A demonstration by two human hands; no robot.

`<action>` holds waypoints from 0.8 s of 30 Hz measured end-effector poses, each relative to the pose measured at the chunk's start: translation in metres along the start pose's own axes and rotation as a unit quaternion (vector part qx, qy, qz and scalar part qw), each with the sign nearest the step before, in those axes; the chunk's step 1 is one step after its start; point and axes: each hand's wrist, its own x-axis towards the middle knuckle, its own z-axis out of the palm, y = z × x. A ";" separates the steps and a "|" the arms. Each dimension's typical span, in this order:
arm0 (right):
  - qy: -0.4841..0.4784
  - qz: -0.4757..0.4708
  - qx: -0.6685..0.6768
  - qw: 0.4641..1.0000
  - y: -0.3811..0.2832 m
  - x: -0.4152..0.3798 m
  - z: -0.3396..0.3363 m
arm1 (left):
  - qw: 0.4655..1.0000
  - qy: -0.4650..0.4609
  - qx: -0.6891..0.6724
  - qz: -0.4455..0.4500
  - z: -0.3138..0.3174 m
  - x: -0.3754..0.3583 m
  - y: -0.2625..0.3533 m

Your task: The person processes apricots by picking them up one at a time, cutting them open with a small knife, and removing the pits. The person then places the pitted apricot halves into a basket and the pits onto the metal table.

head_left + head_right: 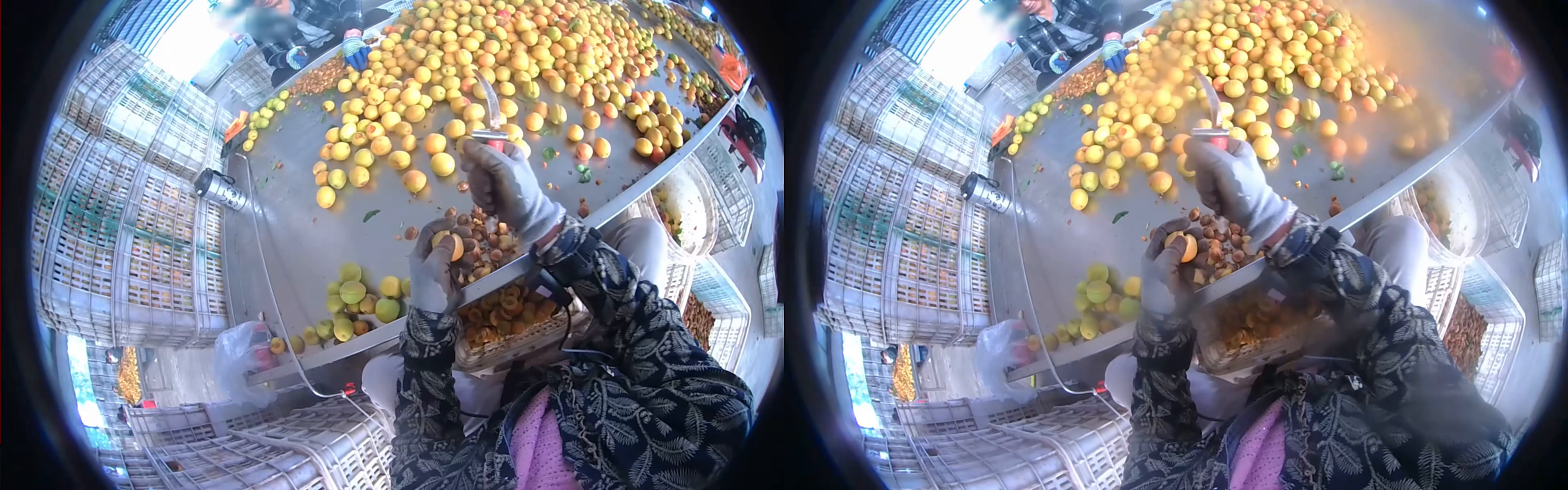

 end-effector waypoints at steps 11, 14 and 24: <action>0.047 0.057 -0.127 0.989 -0.012 -0.024 -0.046 | 0.950 0.137 0.264 0.096 -0.030 0.019 -0.020; 0.087 0.040 -0.163 0.982 -0.026 -0.012 -0.065 | 0.972 -0.012 0.233 -0.027 -0.007 -0.005 0.007; -0.062 -0.046 -0.733 0.676 -0.024 0.056 -0.106 | 0.951 -0.179 0.251 -0.036 0.005 -0.006 0.006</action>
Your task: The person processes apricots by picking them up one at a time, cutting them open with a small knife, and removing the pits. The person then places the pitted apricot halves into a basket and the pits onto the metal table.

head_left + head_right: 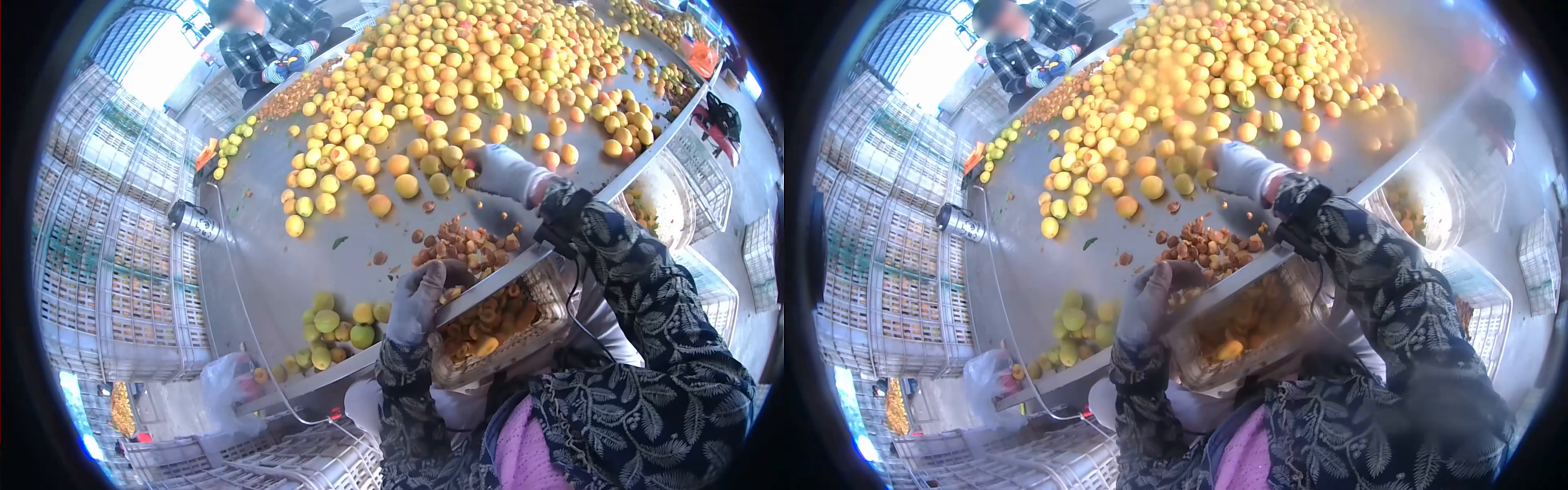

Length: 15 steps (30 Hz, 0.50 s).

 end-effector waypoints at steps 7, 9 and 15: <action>-0.007 0.023 -0.066 0.998 -0.005 0.019 0.020 | 0.990 0.112 -0.085 0.008 -0.001 0.004 -0.004; 0.020 -0.022 -0.048 0.998 0.000 0.017 0.024 | 0.987 0.144 -0.043 0.048 -0.007 0.008 -0.012; -0.261 0.099 0.479 0.832 -0.085 -0.039 -0.015 | 0.933 0.254 0.133 0.216 -0.004 0.007 0.006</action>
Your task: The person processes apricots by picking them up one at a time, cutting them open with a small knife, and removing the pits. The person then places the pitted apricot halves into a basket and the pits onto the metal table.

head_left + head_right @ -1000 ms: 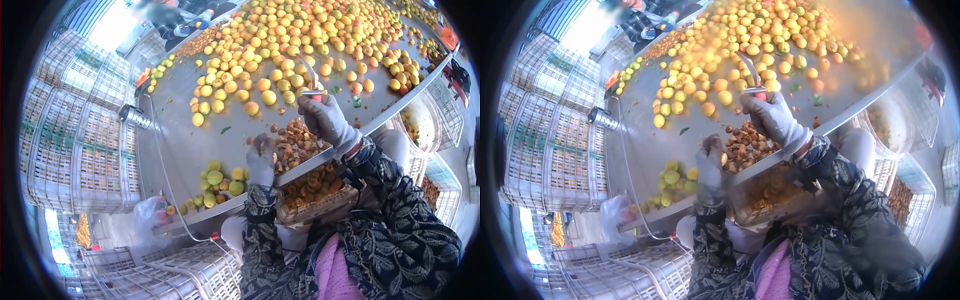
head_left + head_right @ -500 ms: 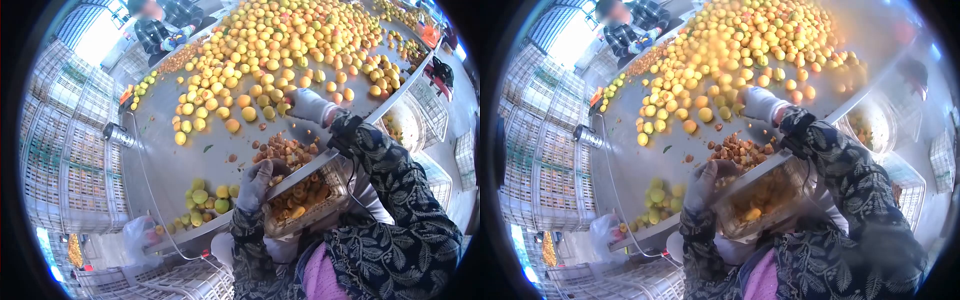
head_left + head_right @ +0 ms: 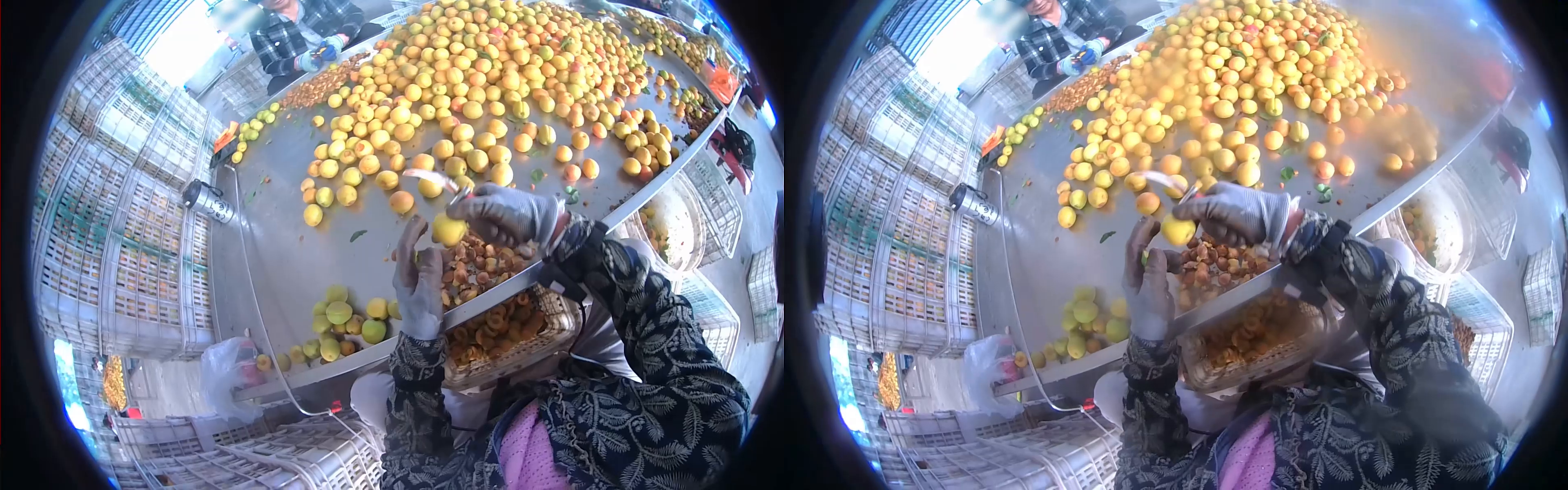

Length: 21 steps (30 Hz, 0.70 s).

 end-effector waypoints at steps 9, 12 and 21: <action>0.066 -0.208 -0.031 0.975 0.017 -0.014 0.056 | 0.917 -0.007 -0.392 -0.078 -0.010 -0.003 -0.005; 0.068 -0.249 -0.056 0.964 0.018 -0.028 0.063 | 0.903 0.015 -0.419 -0.093 -0.005 -0.005 0.000; 0.127 -0.281 -0.143 0.940 0.032 -0.022 0.077 | 0.909 -0.005 -0.401 -0.114 -0.005 -0.010 -0.007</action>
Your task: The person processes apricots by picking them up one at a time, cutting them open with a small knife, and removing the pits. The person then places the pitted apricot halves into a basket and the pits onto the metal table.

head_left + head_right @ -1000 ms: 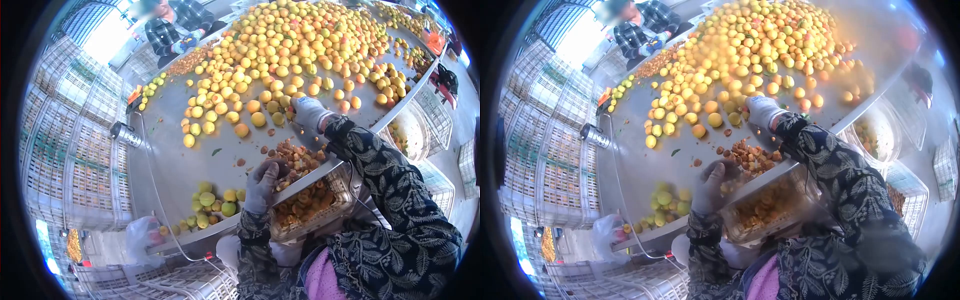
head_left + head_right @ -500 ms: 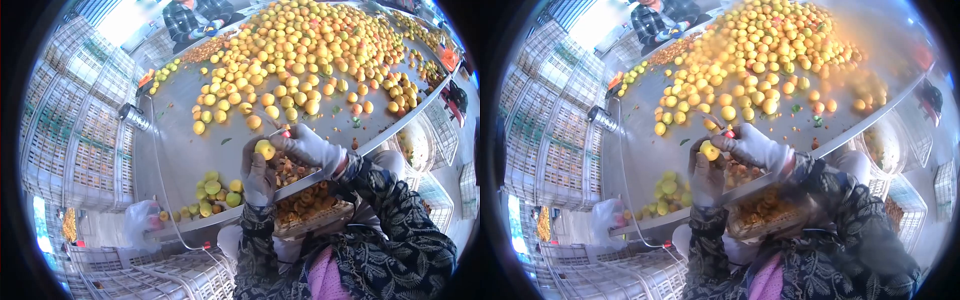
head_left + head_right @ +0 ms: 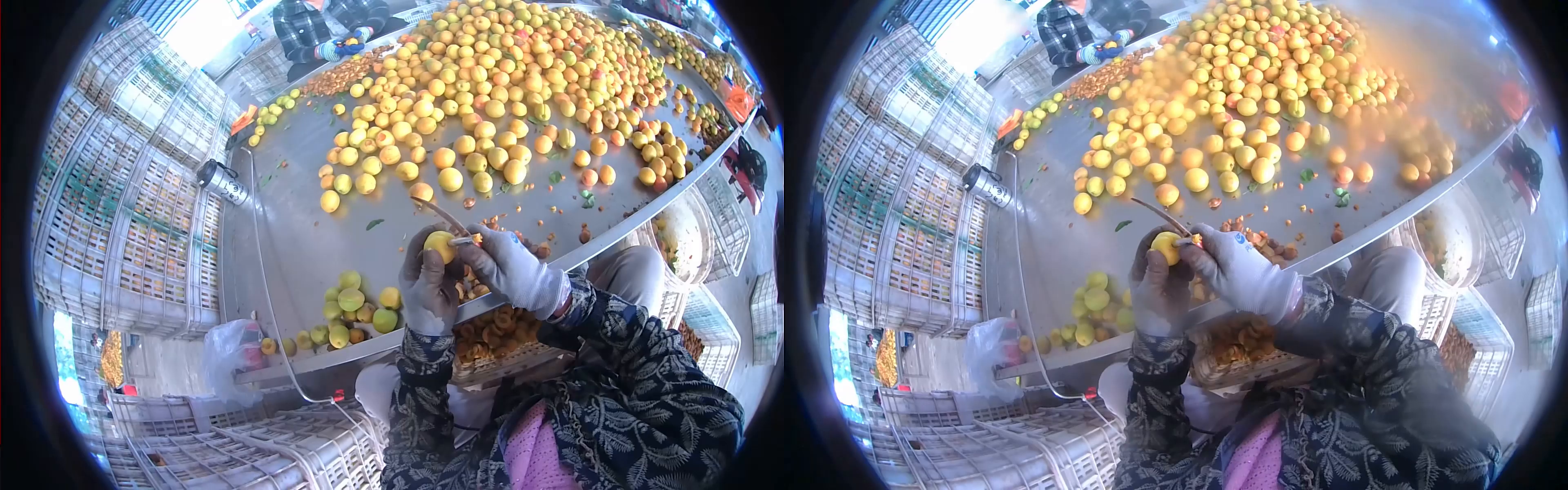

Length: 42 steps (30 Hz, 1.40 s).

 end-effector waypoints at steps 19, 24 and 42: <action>0.005 0.055 -0.137 0.989 0.013 -0.001 -0.002 | 0.989 0.109 0.094 0.037 -0.019 0.006 -0.002; -0.023 0.045 -0.109 0.993 0.015 -0.013 0.009 | 0.995 0.032 -0.095 -0.018 -0.002 0.003 -0.003; -0.159 0.085 -0.054 0.982 -0.001 -0.022 -0.013 | 0.962 -0.140 0.231 -0.049 -0.026 0.006 0.049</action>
